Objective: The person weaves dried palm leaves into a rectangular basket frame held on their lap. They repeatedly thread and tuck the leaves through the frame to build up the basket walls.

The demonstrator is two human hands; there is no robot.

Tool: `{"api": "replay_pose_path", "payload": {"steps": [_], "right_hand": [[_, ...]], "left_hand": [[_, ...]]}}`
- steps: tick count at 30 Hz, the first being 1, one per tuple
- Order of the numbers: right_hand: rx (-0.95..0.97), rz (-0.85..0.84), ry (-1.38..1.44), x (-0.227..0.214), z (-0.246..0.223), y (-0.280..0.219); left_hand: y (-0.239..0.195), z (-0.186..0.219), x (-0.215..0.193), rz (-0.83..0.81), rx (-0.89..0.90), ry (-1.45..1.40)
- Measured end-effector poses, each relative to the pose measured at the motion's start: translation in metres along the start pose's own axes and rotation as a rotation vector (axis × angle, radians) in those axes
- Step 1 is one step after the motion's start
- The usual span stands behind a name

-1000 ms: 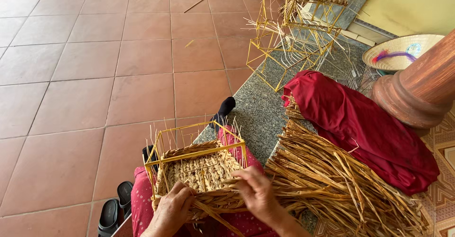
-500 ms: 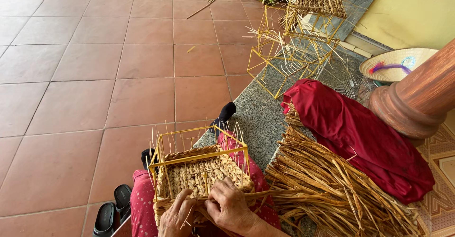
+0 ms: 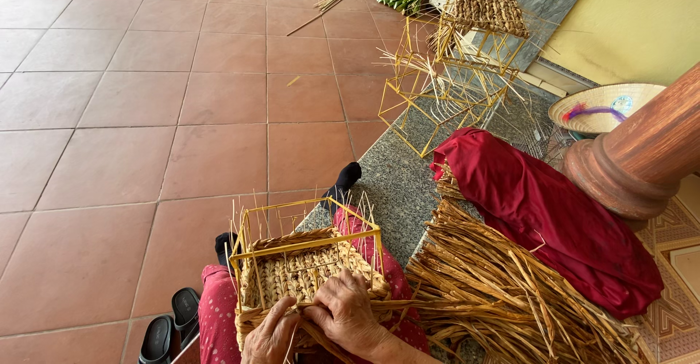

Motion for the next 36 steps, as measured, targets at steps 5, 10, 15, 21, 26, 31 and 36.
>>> {"api": "replay_pose_path", "payload": {"steps": [5, 10, 15, 21, 26, 31, 36], "right_hand": [[-0.127, 0.125, -0.142, 0.004, -0.003, 0.004], [-0.075, 0.033, -0.136, 0.027, 0.007, 0.005], [-0.135, 0.042, -0.076, 0.033, 0.011, -0.007], [-0.167, 0.079, -0.009, 0.017, 0.011, -0.025], [-0.243, -0.042, -0.154, 0.015, -0.007, -0.039], [-0.236, 0.066, -0.163, 0.006, -0.008, -0.04], [-0.142, -0.027, -0.008, 0.001, -0.003, -0.034]], "left_hand": [[0.003, 0.009, -0.003, -0.018, 0.058, 0.055], [0.01, 0.014, 0.0, -0.078, 0.09, 0.02], [0.018, 0.001, 0.012, -0.229, -0.119, 0.037], [0.037, -0.002, 0.004, -0.18, -0.368, -0.157], [0.05, 0.008, -0.006, -0.116, -0.491, -0.151], [0.055, 0.011, -0.008, -0.046, -0.484, -0.169], [0.055, 0.019, -0.015, -0.019, -0.436, -0.173]]}}
Point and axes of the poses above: each hand's wrist, its own y-axis towards the middle knuckle, its own x-axis out of the palm, z = x × y, the point moved 6 cm from there along y, towards the middle knuckle, and after that the axes turned 7 degrees about -y, right-handed, at the moved point
